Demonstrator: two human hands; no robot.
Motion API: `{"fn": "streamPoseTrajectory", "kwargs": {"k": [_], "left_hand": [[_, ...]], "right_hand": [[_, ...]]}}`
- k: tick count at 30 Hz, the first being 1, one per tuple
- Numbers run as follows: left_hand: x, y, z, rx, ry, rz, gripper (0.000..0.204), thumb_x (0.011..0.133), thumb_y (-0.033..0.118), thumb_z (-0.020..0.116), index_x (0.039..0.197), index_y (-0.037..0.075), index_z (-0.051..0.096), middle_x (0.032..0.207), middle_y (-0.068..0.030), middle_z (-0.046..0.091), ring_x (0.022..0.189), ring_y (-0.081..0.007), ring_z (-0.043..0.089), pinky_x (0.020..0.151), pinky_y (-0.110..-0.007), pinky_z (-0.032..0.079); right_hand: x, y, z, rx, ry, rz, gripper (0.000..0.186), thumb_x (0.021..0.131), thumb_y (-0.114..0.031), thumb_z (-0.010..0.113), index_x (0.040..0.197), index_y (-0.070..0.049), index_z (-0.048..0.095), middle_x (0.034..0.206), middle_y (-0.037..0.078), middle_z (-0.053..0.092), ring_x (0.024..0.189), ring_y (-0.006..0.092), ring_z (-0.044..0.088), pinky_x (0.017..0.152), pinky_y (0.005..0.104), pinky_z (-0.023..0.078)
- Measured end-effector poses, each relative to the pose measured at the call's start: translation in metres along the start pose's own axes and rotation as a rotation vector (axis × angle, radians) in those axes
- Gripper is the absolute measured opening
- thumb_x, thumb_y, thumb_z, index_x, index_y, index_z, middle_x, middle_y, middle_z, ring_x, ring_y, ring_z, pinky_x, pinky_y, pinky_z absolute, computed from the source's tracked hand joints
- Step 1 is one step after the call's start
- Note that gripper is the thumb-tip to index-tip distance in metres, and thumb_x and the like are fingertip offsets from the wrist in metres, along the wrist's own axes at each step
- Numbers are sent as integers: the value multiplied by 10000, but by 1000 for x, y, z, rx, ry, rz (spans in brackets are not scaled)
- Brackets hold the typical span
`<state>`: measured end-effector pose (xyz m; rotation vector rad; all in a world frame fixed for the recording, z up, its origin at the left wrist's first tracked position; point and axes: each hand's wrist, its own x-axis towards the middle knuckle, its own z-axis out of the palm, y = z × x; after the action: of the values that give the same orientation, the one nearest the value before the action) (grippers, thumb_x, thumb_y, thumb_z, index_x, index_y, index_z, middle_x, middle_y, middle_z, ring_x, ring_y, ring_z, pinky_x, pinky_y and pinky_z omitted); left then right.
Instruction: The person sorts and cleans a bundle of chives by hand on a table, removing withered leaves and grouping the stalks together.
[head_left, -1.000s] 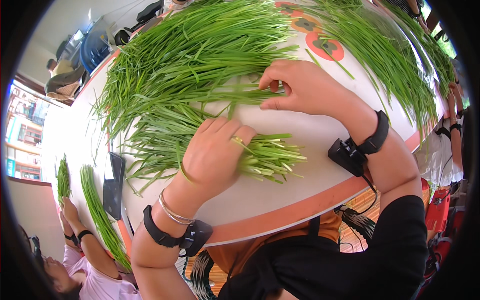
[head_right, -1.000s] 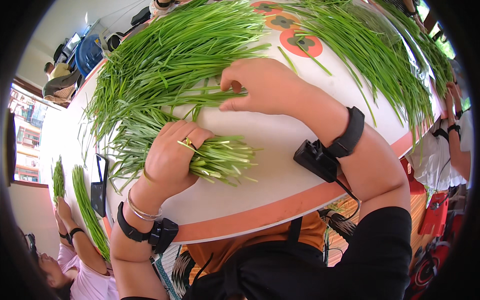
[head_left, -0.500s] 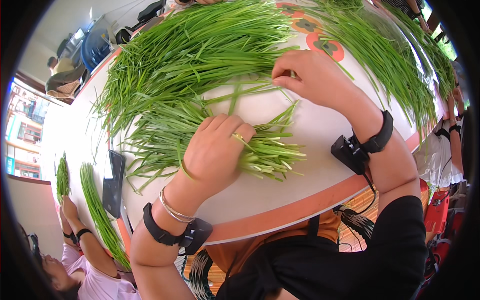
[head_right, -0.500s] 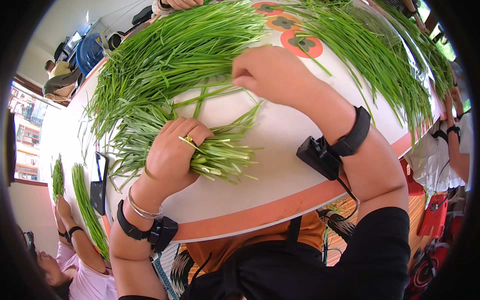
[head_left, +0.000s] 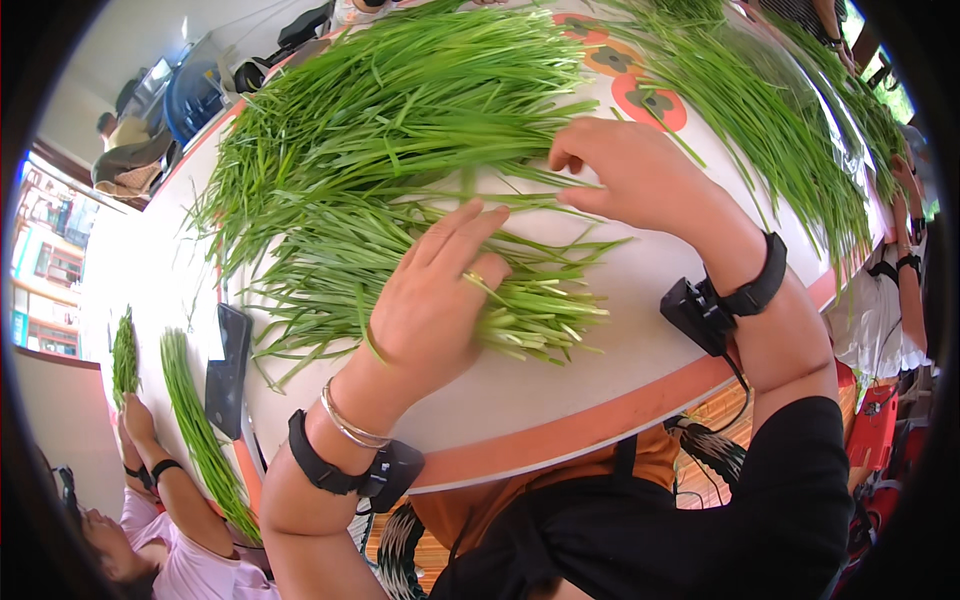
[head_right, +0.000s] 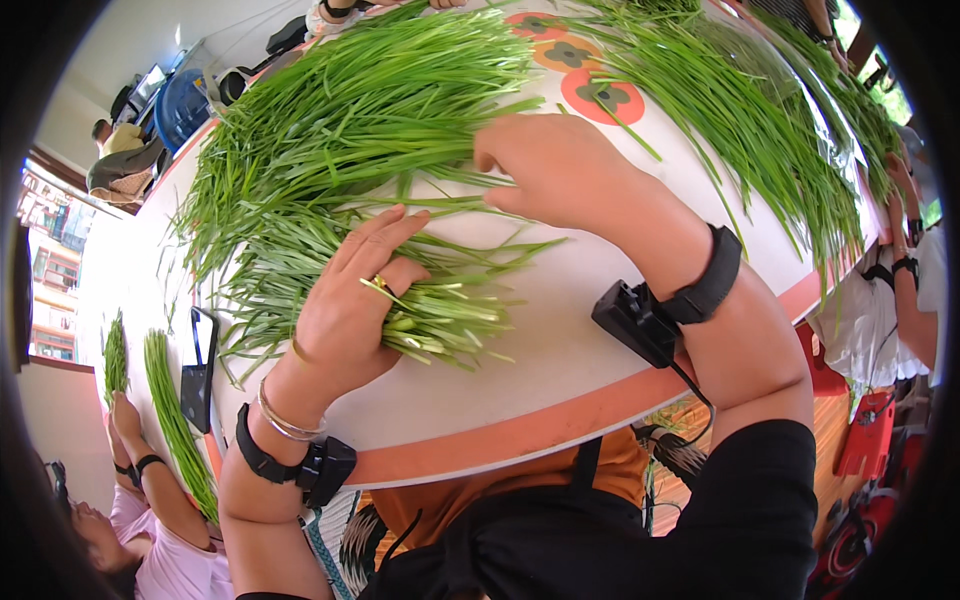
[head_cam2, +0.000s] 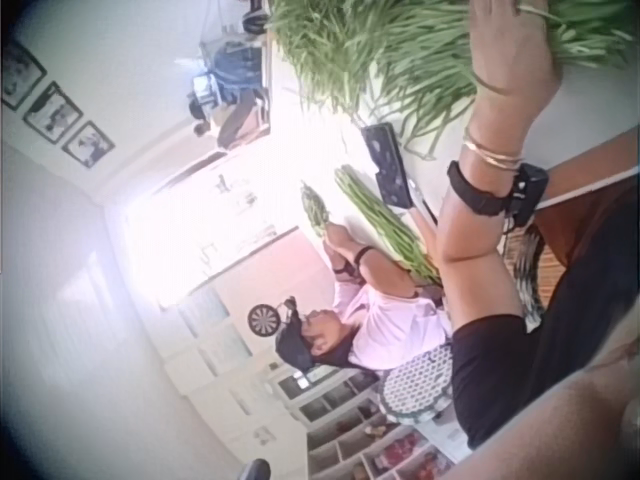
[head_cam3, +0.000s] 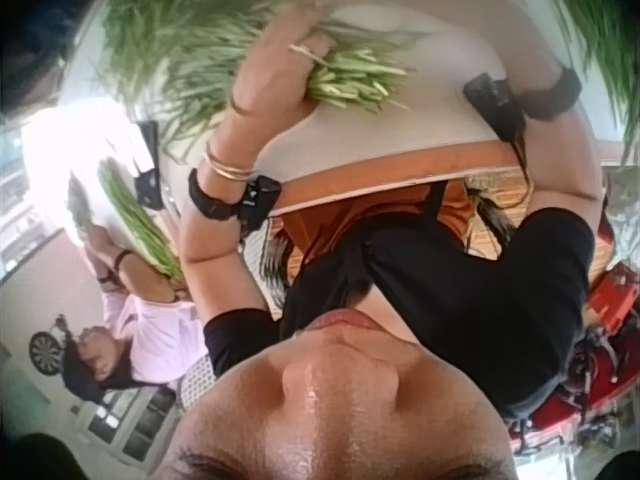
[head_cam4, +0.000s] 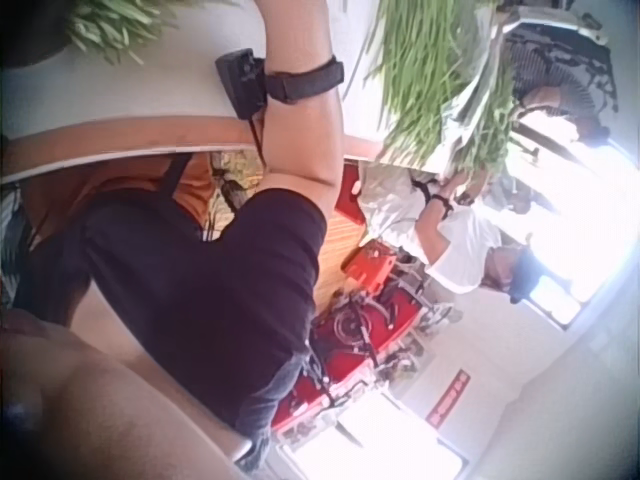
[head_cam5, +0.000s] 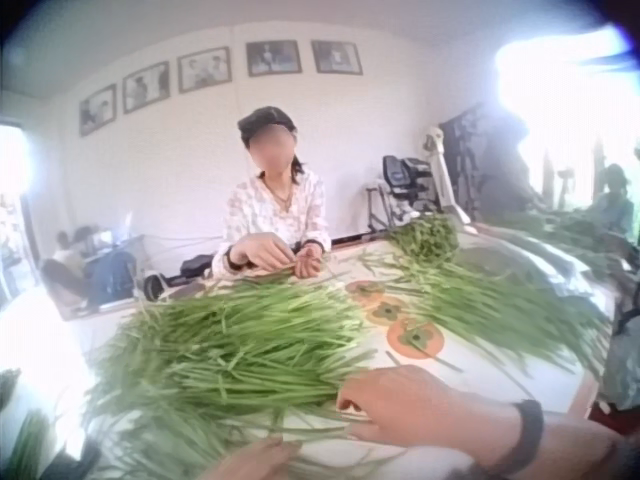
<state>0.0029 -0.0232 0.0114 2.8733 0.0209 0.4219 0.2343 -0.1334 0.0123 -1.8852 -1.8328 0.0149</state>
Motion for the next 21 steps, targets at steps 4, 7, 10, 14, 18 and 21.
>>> {"fn": "streamPoseTrajectory", "kwargs": {"k": [4,7,10,14,18,21], "left_hand": [[4,5,3,-74,31,9,343,618,-61,651,936,32,561,1352,-176,479,1321,-374,399,1060,-442,384],[3,4,4,-42,30,10,409,617,38,757,988,63,586,1344,-164,511,1299,-373,439,1082,-458,360],[0,1,4,-62,-73,-17,449,604,14,746,1016,67,577,1269,-142,561,1251,-341,489,1089,-471,356],[-3,-1,7,-71,-24,-27,471,592,0,740,1029,63,574,1242,-123,574,1221,-329,508,1080,-478,369],[3,1,5,-54,-8,24,451,594,12,750,1010,53,579,1298,-133,538,1260,-348,475,1074,-463,378],[2,3,0,-64,4,-6,384,617,44,767,957,41,589,1384,-150,468,1339,-384,390,1068,-440,375]], "right_hand": [[-4,-3,-3,-20,-162,99,105,732,-121,638,827,-77,630,820,76,626,770,300,616,682,405,483],[-2,-13,-4,269,-382,-64,84,746,-132,633,803,-72,647,804,76,628,757,260,626,668,377,486],[2,-16,-8,339,-453,-48,122,773,-170,649,809,-53,644,786,88,624,741,261,627,662,380,485],[-1,-17,-26,183,-639,36,230,748,-229,732,888,-84,622,794,50,625,714,224,622,639,349,481],[-7,-28,-16,114,-590,35,174,714,-164,685,843,-57,635,753,98,649,739,307,629,643,411,478],[-6,-13,1,12,-335,-11,147,699,-106,651,839,-68,622,767,89,625,759,315,616,669,424,478]]}}
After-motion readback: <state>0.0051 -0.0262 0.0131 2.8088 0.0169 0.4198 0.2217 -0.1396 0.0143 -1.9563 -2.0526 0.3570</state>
